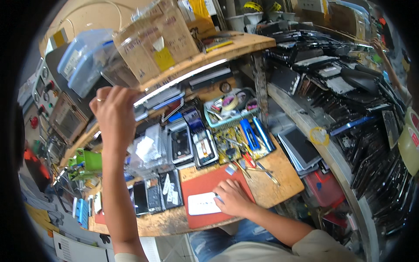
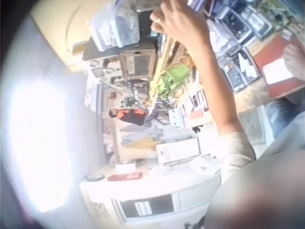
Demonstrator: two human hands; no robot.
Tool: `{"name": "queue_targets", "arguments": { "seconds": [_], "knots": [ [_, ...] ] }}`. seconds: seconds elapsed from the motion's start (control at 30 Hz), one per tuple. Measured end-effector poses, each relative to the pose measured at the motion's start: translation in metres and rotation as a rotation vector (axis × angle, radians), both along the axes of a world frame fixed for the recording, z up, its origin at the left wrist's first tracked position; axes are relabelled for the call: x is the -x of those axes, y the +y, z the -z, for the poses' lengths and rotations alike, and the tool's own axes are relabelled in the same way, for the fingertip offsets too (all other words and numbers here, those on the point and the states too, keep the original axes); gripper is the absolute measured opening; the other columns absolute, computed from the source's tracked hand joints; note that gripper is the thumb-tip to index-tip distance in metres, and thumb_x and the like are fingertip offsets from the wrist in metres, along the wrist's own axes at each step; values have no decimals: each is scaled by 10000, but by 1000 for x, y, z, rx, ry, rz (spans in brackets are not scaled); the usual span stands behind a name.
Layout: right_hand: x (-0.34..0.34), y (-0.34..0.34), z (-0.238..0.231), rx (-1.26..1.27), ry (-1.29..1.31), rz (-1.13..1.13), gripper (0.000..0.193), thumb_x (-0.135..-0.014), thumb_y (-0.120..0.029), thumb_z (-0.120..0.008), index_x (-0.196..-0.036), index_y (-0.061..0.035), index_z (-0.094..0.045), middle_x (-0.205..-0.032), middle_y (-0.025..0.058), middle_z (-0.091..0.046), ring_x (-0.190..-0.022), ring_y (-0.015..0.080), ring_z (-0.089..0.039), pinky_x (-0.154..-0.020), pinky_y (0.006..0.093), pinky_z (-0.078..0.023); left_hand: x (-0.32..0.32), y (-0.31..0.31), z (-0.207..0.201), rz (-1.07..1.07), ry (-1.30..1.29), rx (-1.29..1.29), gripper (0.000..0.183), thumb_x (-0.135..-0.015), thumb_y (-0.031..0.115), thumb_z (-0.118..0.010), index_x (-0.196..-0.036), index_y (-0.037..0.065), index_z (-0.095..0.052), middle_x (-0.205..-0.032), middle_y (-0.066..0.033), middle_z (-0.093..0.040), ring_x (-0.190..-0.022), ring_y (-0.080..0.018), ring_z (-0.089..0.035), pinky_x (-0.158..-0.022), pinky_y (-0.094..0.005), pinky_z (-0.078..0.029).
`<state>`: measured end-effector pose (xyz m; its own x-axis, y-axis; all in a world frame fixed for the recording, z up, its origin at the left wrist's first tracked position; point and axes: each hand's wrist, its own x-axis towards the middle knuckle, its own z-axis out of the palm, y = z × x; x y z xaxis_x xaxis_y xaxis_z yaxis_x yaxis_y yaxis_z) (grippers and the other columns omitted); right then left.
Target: The person writes on the back of several smartphones with a marker, then picks up and inspects each device before placing it back on the workbench. The person also briefly handles a small bottle and a charging cable.
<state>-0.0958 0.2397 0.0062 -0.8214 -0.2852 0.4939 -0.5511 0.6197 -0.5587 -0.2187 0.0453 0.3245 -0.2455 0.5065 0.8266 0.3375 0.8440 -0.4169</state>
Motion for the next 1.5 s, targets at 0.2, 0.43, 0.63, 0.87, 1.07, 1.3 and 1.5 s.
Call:
{"name": "queue_targets", "arguments": {
  "seconds": [0.2, 0.43, 0.63, 0.87, 1.07, 1.3, 1.5],
  "knots": [
    [6, 1, 0, 20, -2, -3, 181, -884, -187, -734, -1017, -86, -666, -1022, 93, -586, -1016, 308, -552, -875, 471, -416, -5, -15, -8, 68, 244, -131, 57, -939, 65, -671, -978, 102, -690, -932, -55, -688, -960, -277, -640, -888, -409, -437],
    [2, 2, -13, 292, 118, 9, 225, -923, -104, -683, -1122, -1, -668, -994, 145, -661, -923, 334, -618, -829, 445, -478, -100, -38, 150, 411, -784, -791, 95, -1027, 49, -637, -1022, -29, -692, -901, -68, -684, -860, -138, -643, -806, -276, -522],
    [-16, -7, -12, 596, -442, -271, 164, -1023, -105, -644, -1120, 23, -675, -920, 31, -662, -821, 96, -601, -722, 287, -493, -171, 6, 297, 485, -1289, -1597, 110, -1012, 68, -688, -1030, -37, -716, -882, -8, -686, -815, -58, -599, -734, -226, -487],
    [-30, -17, -24, 773, -745, -252, 135, -1049, -114, -641, -1020, 12, -678, -861, -5, -662, -765, 31, -562, -664, 231, -472, -188, -10, 292, 568, -1303, -1751, 266, -1084, 185, -595, -1199, -37, -685, -939, -62, -727, -829, -95, -643, -753, -239, -512],
    [-49, -20, -37, 777, -843, -190, 147, -1054, -127, -636, -1053, 17, -667, -887, 19, -686, -756, 50, -598, -676, 227, -500, -193, 2, 296, 596, -1399, -1789, 134, -1010, 119, -711, -1062, -3, -691, -902, -23, -703, -803, -71, -635, -716, -223, -512],
    [-62, -20, -29, 886, -848, -220, 119, -1049, -99, -630, -1090, 13, -635, -914, 34, -696, -773, 60, -631, -703, 238, -529, -194, 3, 303, 634, -1421, -1837, 137, -1010, 105, -698, -1068, -13, -662, -868, -47, -705, -765, -89, -643, -678, -250, -514],
    [-61, -24, -22, 789, -858, -191, 95, -1035, -82, -633, -1041, 12, -626, -892, 30, -688, -777, 62, -637, -700, 243, -533, -204, -7, 301, 645, -1464, -1768, 73, -1015, 64, -668, -1054, 7, -646, -871, -27, -693, -785, -67, -616, -715, -234, -509]
  ]
}}
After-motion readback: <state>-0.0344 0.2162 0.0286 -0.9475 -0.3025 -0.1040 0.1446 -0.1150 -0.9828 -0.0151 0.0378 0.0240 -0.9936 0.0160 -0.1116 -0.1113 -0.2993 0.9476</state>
